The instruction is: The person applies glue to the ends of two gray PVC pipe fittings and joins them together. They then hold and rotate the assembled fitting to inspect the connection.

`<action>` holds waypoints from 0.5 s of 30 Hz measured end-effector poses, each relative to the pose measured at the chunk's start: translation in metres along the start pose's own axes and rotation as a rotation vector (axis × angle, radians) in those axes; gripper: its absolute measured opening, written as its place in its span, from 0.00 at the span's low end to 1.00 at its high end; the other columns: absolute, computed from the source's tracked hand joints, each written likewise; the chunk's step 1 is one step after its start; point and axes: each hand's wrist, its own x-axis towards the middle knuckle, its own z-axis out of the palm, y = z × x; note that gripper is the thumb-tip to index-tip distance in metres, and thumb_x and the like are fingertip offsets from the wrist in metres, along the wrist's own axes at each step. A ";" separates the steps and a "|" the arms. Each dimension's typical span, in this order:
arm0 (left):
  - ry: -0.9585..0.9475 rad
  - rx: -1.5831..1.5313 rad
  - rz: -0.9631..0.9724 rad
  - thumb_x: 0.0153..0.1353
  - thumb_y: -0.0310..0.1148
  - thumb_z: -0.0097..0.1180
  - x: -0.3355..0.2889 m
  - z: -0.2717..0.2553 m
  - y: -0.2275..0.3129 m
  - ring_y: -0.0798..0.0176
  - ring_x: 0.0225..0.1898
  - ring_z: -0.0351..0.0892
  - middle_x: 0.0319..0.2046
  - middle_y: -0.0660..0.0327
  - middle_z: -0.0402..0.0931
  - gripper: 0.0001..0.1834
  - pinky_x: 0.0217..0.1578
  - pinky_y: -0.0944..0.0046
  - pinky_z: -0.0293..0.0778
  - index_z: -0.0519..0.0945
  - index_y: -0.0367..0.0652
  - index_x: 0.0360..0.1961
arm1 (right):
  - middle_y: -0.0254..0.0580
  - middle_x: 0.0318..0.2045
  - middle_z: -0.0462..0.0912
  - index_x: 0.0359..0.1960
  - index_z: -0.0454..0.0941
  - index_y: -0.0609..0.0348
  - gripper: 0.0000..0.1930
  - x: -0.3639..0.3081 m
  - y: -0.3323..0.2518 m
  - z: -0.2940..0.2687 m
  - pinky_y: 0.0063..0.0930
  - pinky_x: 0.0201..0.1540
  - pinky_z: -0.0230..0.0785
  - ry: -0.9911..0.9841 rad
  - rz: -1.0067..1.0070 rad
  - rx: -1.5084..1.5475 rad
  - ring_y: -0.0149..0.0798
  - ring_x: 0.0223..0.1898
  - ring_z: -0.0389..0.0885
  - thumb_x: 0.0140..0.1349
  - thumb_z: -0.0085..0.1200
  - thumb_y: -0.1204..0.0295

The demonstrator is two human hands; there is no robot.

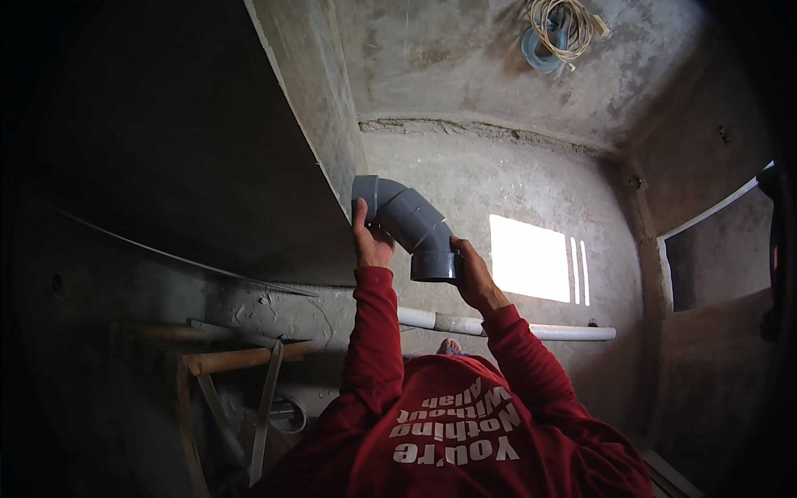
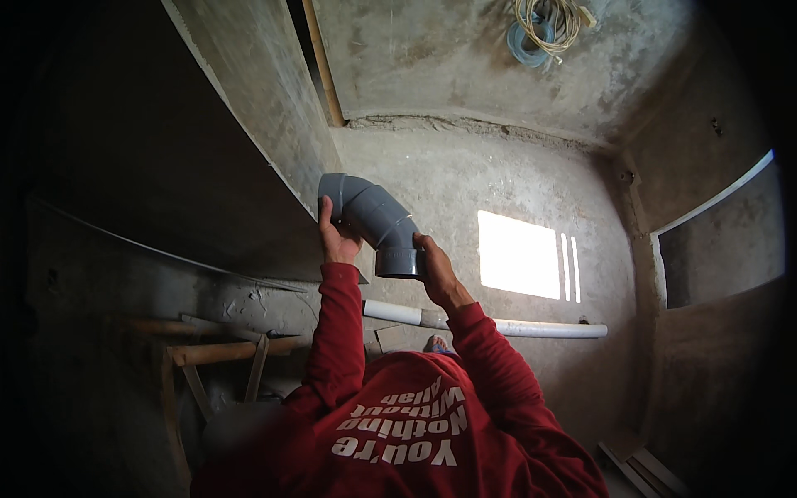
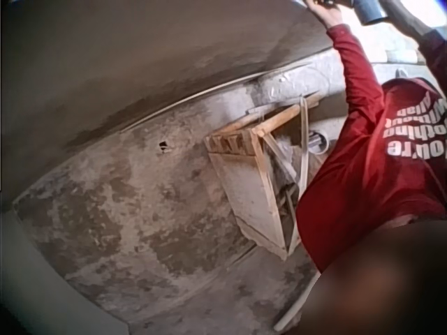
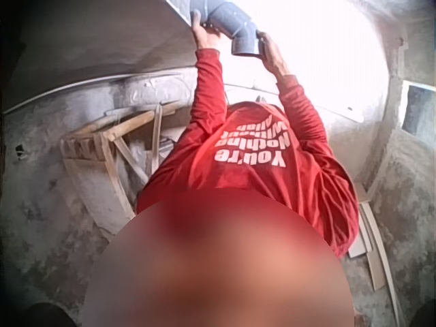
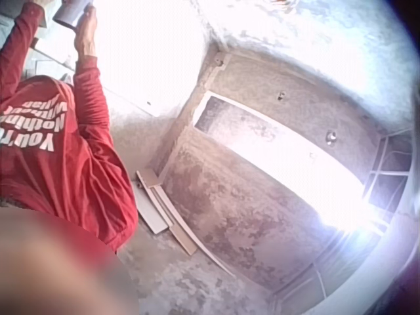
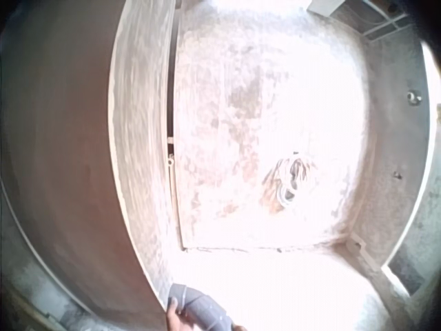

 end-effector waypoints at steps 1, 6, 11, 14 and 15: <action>0.006 0.004 0.000 0.52 0.49 0.79 0.000 -0.001 0.000 0.59 0.51 0.81 0.49 0.63 0.81 0.32 0.53 0.53 0.79 0.82 0.49 0.55 | 0.39 0.43 0.79 0.61 0.71 0.63 0.28 0.001 0.001 -0.001 0.30 0.49 0.74 0.003 0.000 0.001 0.33 0.41 0.80 0.73 0.48 0.51; 0.004 0.012 -0.025 0.52 0.49 0.79 0.003 -0.004 0.002 0.60 0.49 0.81 0.48 0.64 0.82 0.31 0.51 0.54 0.79 0.82 0.50 0.54 | 0.41 0.46 0.80 0.62 0.70 0.64 0.28 0.001 -0.001 0.000 0.32 0.52 0.75 -0.025 -0.005 0.005 0.34 0.44 0.82 0.74 0.48 0.52; 0.031 0.016 -0.032 0.52 0.51 0.79 0.004 -0.004 0.002 0.62 0.48 0.82 0.46 0.66 0.83 0.30 0.50 0.54 0.79 0.83 0.51 0.52 | 0.45 0.50 0.82 0.62 0.71 0.68 0.30 -0.005 -0.008 0.004 0.32 0.54 0.77 -0.118 -0.048 -0.008 0.35 0.48 0.84 0.75 0.51 0.50; -0.008 0.042 -0.014 0.52 0.52 0.79 0.004 -0.004 0.001 0.63 0.46 0.81 0.44 0.67 0.83 0.29 0.47 0.56 0.79 0.83 0.52 0.51 | 0.48 0.52 0.82 0.62 0.71 0.72 0.33 -0.004 -0.011 0.004 0.29 0.52 0.77 -0.139 -0.055 -0.058 0.36 0.48 0.84 0.71 0.59 0.51; 0.023 0.048 -0.045 0.51 0.53 0.79 0.005 -0.004 -0.001 0.63 0.45 0.81 0.43 0.67 0.82 0.29 0.46 0.57 0.78 0.83 0.53 0.51 | 0.49 0.52 0.82 0.62 0.71 0.73 0.34 -0.004 -0.012 0.002 0.29 0.52 0.77 -0.143 -0.060 -0.085 0.36 0.48 0.84 0.70 0.61 0.52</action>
